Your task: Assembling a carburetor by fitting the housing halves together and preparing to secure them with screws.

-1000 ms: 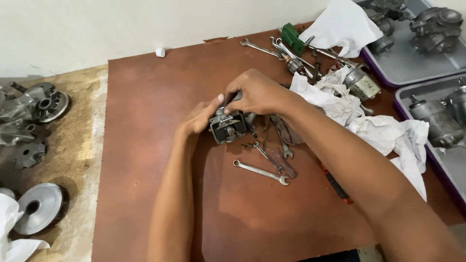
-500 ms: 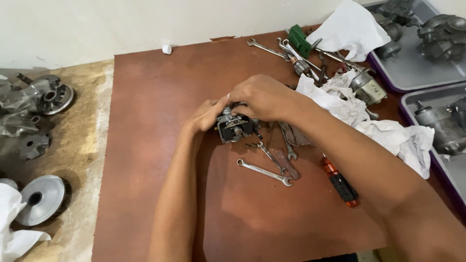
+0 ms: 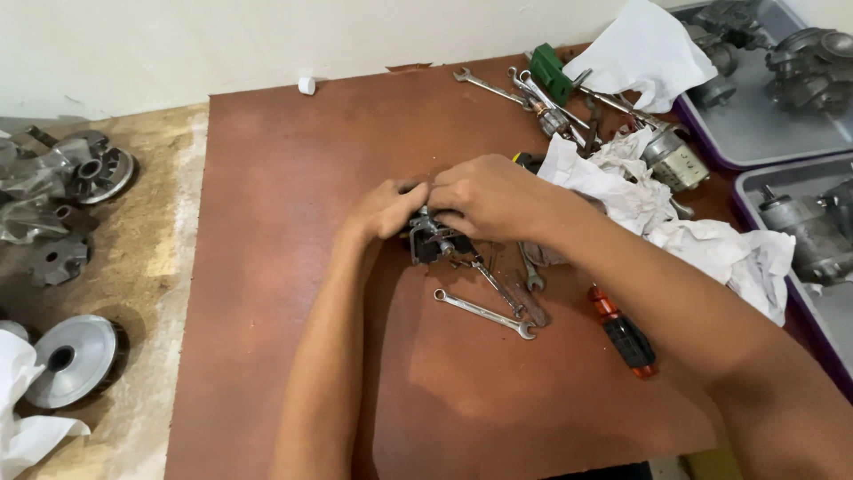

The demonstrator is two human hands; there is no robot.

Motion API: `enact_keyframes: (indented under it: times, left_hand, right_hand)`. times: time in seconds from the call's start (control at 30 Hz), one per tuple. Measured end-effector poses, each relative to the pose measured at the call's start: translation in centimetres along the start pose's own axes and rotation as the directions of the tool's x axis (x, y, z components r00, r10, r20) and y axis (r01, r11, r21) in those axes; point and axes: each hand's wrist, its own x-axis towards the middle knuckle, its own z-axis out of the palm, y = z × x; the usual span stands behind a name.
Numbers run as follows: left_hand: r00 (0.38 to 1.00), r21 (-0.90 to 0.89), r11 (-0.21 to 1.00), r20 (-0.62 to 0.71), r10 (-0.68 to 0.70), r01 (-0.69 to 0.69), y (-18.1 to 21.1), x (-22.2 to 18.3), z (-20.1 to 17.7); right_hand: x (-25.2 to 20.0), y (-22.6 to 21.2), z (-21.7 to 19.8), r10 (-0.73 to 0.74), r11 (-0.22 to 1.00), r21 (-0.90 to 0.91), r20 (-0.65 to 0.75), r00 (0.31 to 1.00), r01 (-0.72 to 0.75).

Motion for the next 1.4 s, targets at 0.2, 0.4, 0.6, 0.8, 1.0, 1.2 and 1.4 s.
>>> enact_keyframes:
  times: [0.2,0.4,0.6,0.8,1.0,1.2,1.4]
  left_hand:
    - [0.999,0.067,0.998,-0.033,0.010,-0.007,1.6,-1.5,-0.1]
    - [0.999,0.048,0.999,-0.050,-0.010,0.012,1.9,-1.8,0.2]
    - [0.999,0.079,0.997,-0.045,-0.010,0.014,1.7,-1.3,0.2]
    - [0.997,0.122,0.990,-0.006,-0.073,0.074,4.4,-3.1,-0.6]
    - [0.998,0.131,0.991,-0.058,0.006,0.001,2.3,-1.7,0.1]
    - [0.995,0.266,0.964,-0.086,0.050,-0.025,-3.1,3.6,1.8]
    - [0.959,0.489,0.833,0.030,0.281,-0.259,-3.4,3.8,1.3]
  right_hand:
    - [-1.1,-1.0,0.7,0.030,0.999,-0.035,-0.076,0.997,-0.033]
    - [-0.7,-0.5,0.0,-0.061,0.998,-0.035,-0.020,0.998,0.061]
    - [-0.7,0.2,0.9,-0.127,0.987,-0.104,-0.007,0.992,0.125]
    - [-1.9,0.1,0.2,-0.060,0.997,0.036,-0.044,0.997,0.061]
    - [-1.2,-0.8,0.1,-0.072,0.990,0.116,-0.110,0.991,0.084]
    - [0.4,-0.5,1.8,-0.159,0.987,-0.037,-0.053,0.986,0.157]
    - [1.2,-1.3,0.6,-0.192,0.981,-0.001,-0.006,0.981,0.192]
